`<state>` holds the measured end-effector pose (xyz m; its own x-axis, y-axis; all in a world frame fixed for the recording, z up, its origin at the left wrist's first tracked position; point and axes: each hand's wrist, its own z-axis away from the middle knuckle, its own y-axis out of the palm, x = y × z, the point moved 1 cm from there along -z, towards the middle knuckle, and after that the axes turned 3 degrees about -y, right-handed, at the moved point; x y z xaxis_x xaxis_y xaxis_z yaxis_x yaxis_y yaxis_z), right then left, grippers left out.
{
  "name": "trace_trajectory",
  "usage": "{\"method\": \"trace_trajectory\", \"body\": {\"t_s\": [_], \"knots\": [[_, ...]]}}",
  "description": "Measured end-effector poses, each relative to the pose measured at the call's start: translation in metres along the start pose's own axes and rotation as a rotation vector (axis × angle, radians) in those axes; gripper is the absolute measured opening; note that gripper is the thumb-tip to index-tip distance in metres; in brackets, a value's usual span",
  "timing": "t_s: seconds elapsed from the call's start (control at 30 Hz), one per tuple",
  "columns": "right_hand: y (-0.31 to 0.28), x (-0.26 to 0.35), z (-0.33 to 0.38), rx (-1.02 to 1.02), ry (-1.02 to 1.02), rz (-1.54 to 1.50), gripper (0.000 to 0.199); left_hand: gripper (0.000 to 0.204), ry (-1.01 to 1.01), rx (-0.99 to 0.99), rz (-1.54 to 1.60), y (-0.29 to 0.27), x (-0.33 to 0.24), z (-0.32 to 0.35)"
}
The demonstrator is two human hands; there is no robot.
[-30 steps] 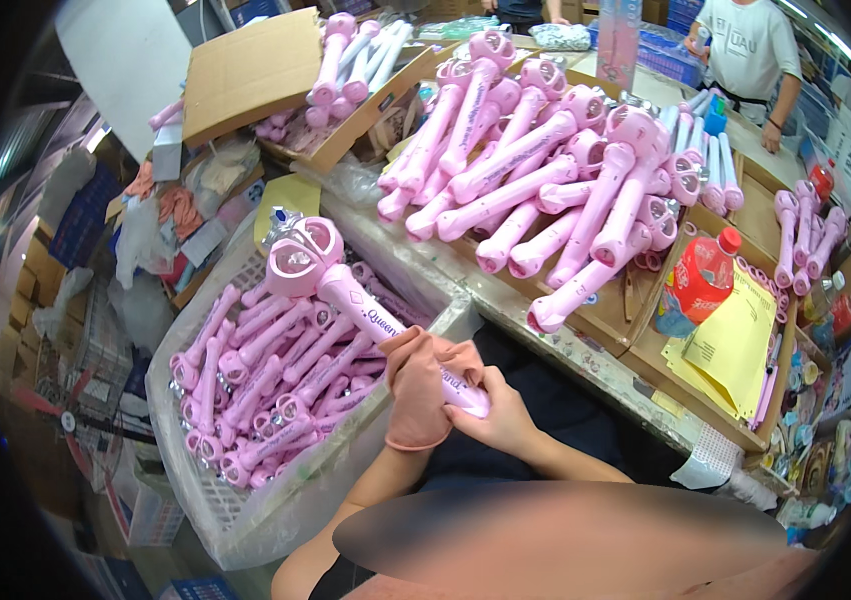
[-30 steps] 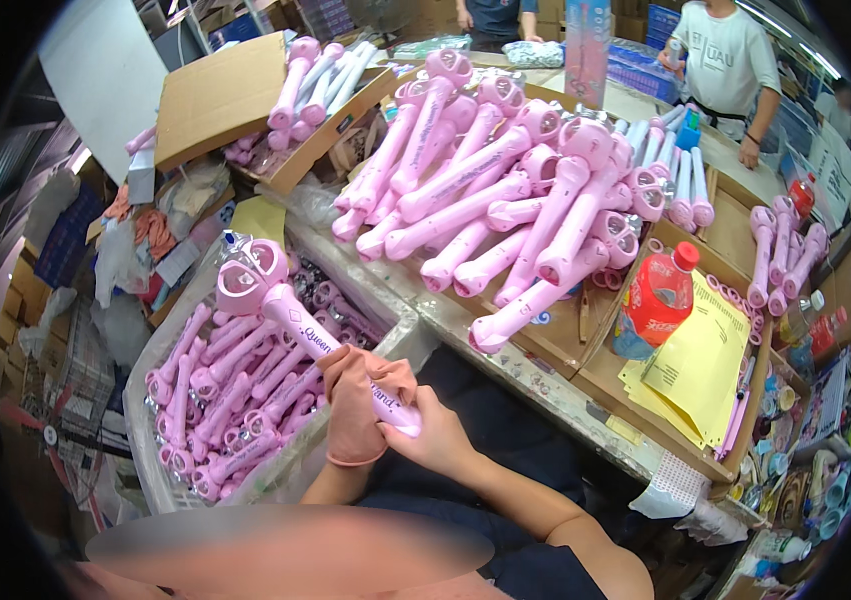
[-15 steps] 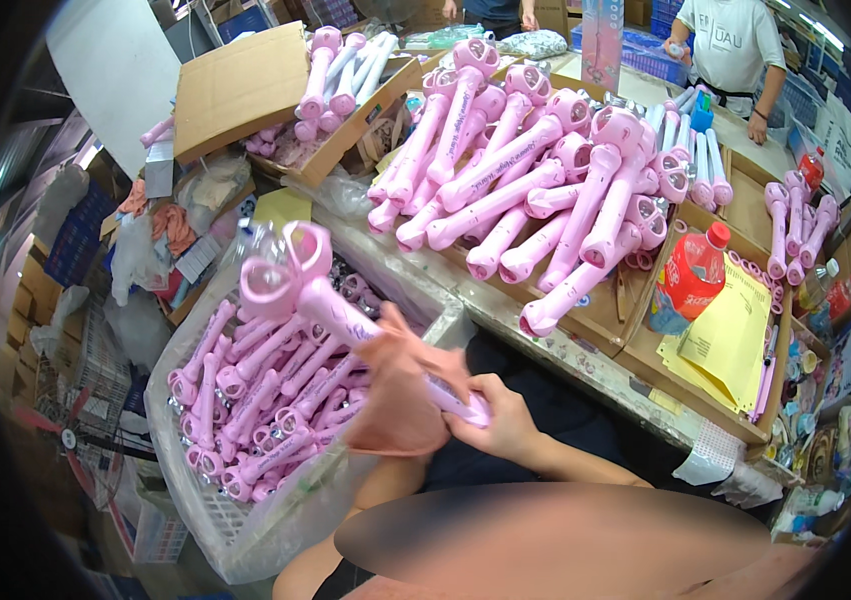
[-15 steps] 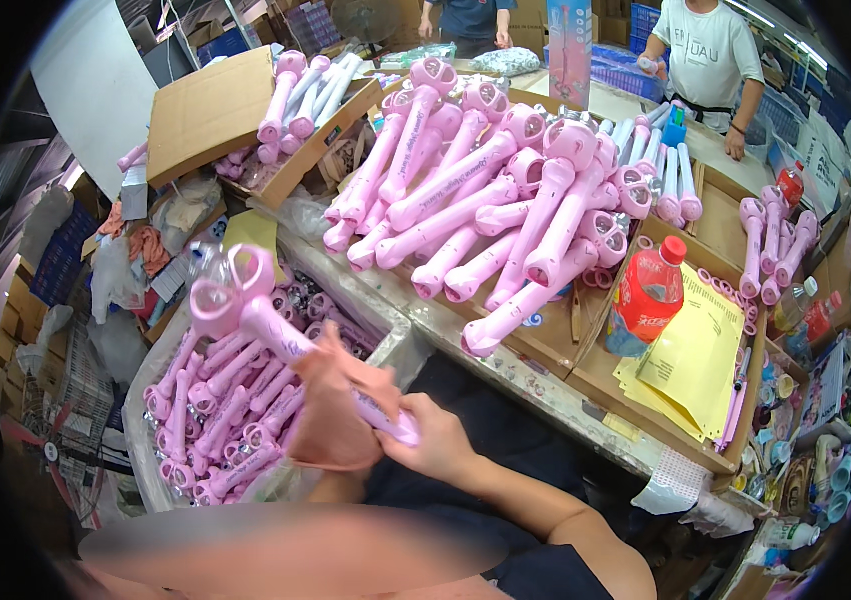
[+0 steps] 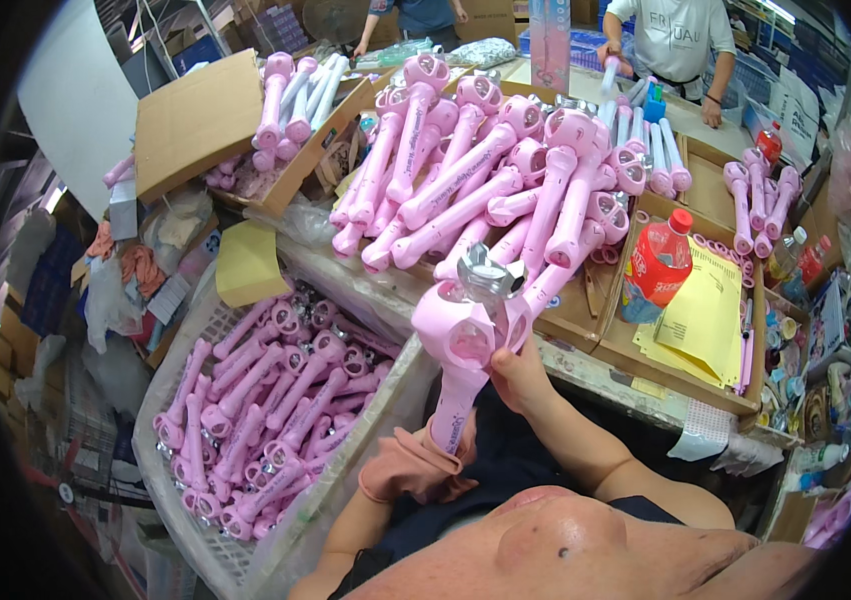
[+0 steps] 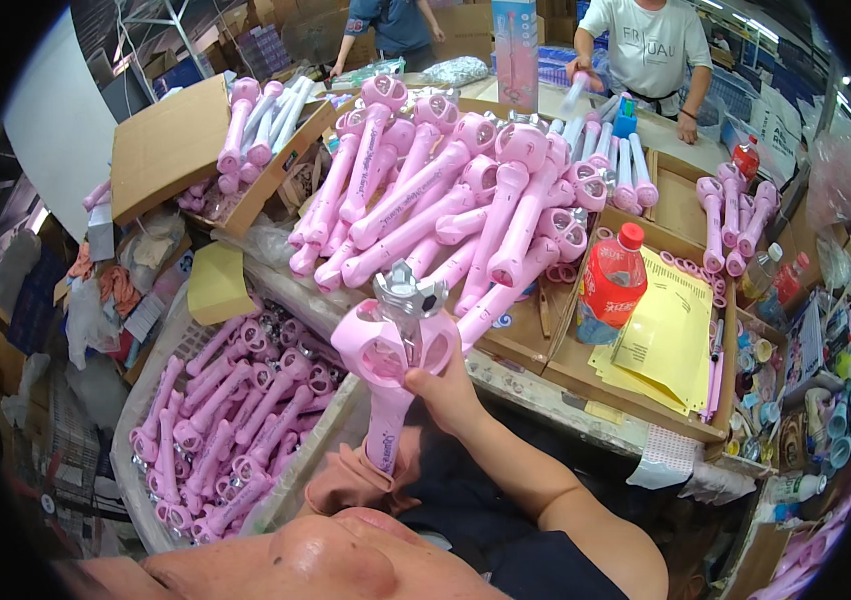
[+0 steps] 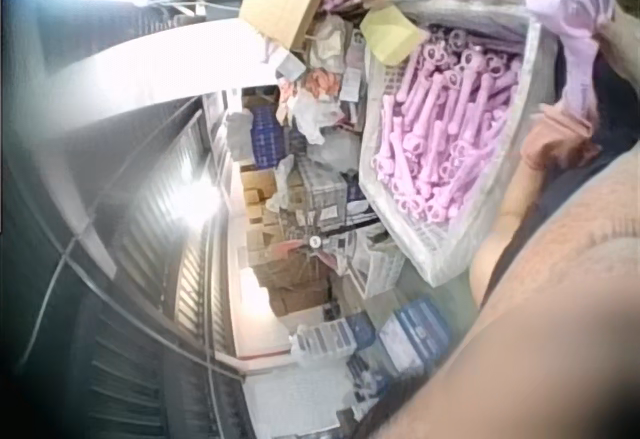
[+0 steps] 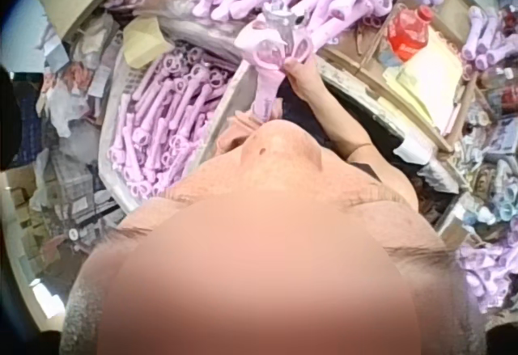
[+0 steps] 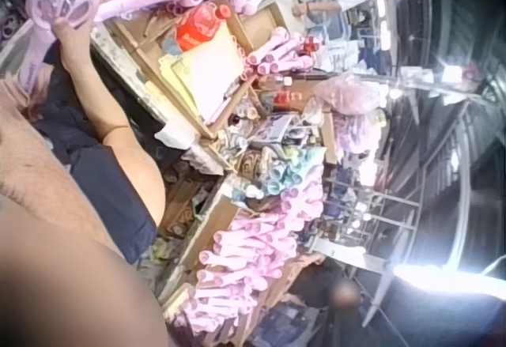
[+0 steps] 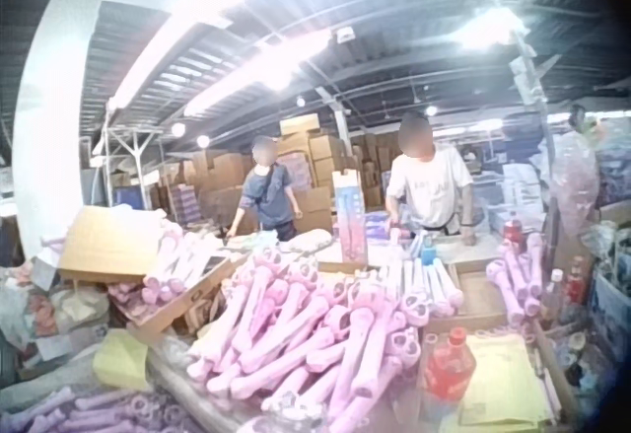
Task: The person assembles pink light sticks by inserting a small photo into the top, attaching a decorative wing, and using a screwdriver to tighten a screw. They then place the completed light stick on a pile and repeat the process with another unit.
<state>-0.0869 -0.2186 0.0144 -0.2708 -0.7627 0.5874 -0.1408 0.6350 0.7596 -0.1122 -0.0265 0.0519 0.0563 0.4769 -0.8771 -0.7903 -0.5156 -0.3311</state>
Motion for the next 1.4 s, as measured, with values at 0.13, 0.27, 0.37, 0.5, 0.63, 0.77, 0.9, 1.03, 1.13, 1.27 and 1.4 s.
{"method": "trace_trajectory", "body": {"t_s": [0.13, 0.27, 0.37, 0.5, 0.63, 0.77, 0.9, 1.03, 1.13, 1.27, 1.4], "knots": [[0.021, -0.026, 0.014, -0.181, 0.089, 0.349, 0.099, 0.019, 0.031, -0.147, 0.436, -0.005, -0.016, -0.015], [0.020, -0.034, 0.008, -0.050, -0.083, 0.088, 0.091, 0.028, 0.350, -0.386, 0.056, -0.002, -0.004, -0.030], [0.018, -0.024, -0.009, -0.007, -0.145, 0.317, 0.098, 0.027, 0.377, -0.345, -0.051, 0.007, 0.020, -0.031], [0.016, 0.003, -0.040, -0.101, -0.137, -0.039, 0.074, 0.007, 0.106, -0.103, 0.150, 0.032, 0.037, -0.012], [0.029, 0.000, -0.062, -0.217, 0.030, -0.129, 0.079, 0.009, 0.206, -0.215, 0.135, 0.054, 0.029, -0.005], [0.030, 0.010, -0.065, -0.049, 0.079, -0.313, 0.090, 0.014, 0.445, 0.070, 0.047, 0.049, 0.023, -0.017], [0.024, 0.019, -0.050, -0.020, 0.152, -0.155, 0.094, 0.016, 0.163, -0.105, -0.181, 0.039, 0.023, -0.021], [0.020, 0.011, -0.038, -0.230, 0.097, 0.189, 0.075, 0.020, 0.386, -0.445, -0.713, 0.044, -0.002, -0.027], [0.013, 0.004, -0.033, -0.352, 0.086, 0.250, 0.049, 0.033, -0.229, -0.464, 0.131, 0.052, -0.015, -0.034], [0.007, 0.002, -0.027, -0.304, 0.070, 0.211, 0.038, 0.031, -0.081, -0.452, 0.133, 0.052, -0.019, -0.031], [0.012, 0.004, -0.024, -0.112, 0.148, -0.180, 0.032, 0.027, 0.028, -0.062, 0.341, 0.052, -0.001, -0.024]]}}
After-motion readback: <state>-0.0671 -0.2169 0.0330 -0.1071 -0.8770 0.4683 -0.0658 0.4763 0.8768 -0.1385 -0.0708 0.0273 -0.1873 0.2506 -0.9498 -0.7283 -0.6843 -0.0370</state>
